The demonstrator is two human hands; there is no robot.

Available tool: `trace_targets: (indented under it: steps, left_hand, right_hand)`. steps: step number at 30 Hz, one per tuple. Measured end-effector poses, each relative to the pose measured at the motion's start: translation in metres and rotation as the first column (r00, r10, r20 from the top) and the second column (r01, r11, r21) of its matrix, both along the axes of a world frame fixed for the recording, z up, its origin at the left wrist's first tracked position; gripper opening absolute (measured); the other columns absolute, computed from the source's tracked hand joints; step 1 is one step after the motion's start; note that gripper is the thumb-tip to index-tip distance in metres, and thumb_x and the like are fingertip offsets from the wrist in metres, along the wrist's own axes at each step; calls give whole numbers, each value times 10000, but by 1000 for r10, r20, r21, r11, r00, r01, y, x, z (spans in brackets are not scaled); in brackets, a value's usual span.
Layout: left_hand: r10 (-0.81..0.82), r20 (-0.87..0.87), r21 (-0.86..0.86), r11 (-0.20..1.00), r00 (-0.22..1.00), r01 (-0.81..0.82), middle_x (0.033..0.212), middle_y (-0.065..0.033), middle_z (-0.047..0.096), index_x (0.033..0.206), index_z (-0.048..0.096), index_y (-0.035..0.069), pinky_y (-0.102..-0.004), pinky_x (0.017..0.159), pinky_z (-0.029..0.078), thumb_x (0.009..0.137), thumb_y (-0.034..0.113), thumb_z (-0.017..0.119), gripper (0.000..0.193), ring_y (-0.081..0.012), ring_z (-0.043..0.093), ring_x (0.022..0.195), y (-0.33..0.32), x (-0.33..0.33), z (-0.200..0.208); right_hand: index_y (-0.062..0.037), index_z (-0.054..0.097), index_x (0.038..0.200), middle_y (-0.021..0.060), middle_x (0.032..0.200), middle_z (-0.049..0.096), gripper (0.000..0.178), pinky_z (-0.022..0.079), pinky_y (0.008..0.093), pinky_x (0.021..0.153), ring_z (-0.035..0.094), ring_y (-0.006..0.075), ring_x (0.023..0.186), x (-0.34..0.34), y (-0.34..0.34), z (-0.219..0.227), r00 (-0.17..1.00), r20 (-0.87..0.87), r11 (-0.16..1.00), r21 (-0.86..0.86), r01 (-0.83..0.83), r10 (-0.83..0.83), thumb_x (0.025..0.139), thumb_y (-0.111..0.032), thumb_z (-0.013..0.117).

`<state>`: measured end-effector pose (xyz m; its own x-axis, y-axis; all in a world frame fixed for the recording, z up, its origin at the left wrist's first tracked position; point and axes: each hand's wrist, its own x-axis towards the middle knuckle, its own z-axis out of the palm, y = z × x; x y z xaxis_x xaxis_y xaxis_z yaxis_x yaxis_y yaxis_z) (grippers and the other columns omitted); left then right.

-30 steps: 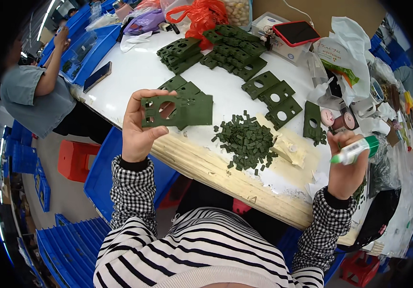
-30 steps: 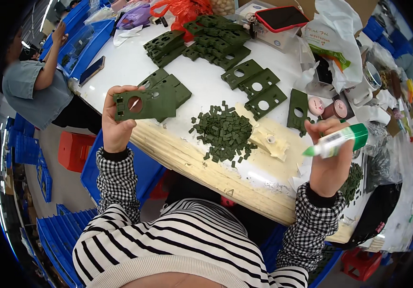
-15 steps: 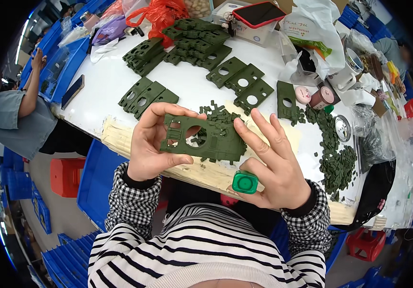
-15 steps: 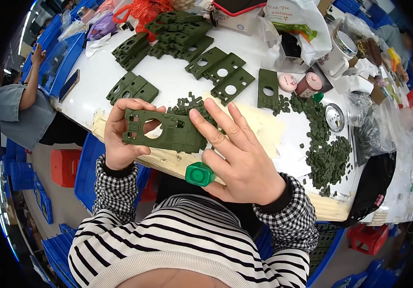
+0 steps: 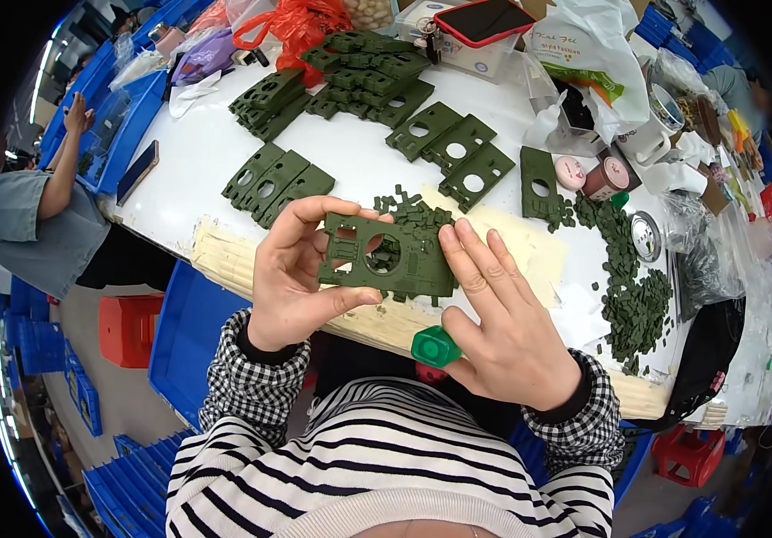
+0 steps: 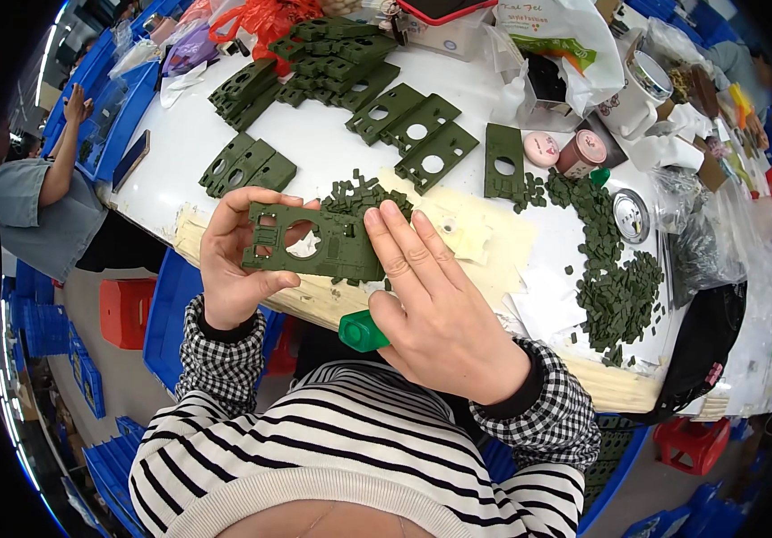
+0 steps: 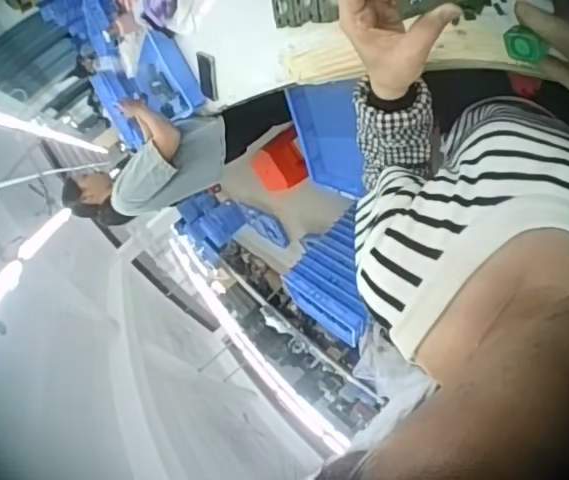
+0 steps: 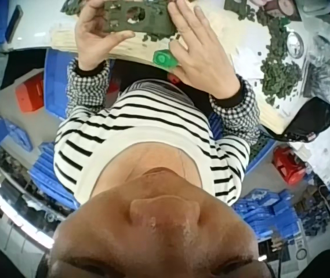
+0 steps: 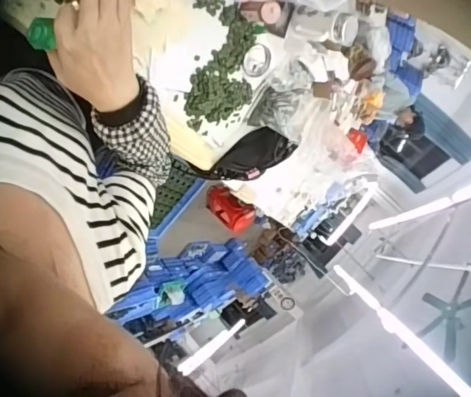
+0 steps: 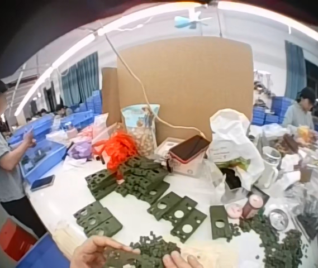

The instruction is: Applying glue and assembling individual plastic components to build toy tank models.

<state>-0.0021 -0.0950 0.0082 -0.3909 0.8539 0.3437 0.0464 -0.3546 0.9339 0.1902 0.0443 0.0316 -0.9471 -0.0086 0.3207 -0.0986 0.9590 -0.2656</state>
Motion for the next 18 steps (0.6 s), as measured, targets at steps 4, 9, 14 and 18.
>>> trace_targets:
  steps: [4,9,14,18]
  left_hand:
    - [86,-86,34,996,993,-84,1223,-196,553,1236,419,-20,-329,942,523,687,-46,793,664,-228,565,1148,4,1,-1]
    - [92,-37,36,995,995,-91,1231,-156,536,1239,408,-24,-412,1030,458,690,106,838,709,-324,519,1214,-3,-4,3]
    - [-40,-40,69,997,998,43,1232,-162,533,1219,418,-13,-423,1021,464,690,103,838,686,-327,517,1216,0,-2,5]
    - [81,-50,134,988,995,-74,1231,-143,539,1224,430,8,-373,993,491,689,-25,797,649,-275,534,1200,-9,-16,0]
  right_hand:
    - [-11,480,727,299,1415,363,354,273,552,1101,312,439,1353,2,-4,0,999,36,1000,2,-29,29,662,-248,735]
    - [-7,486,733,271,1376,418,350,280,588,1086,323,425,1353,10,9,13,990,-75,975,-178,-134,122,595,-182,756]
    - [-16,504,746,222,1268,495,354,303,607,1067,400,418,1301,9,12,7,979,-166,955,-253,-156,116,630,-199,783]
    - [-38,561,775,190,1154,557,335,347,584,1048,539,357,1183,13,14,12,965,-183,893,-379,-245,187,678,-242,809]
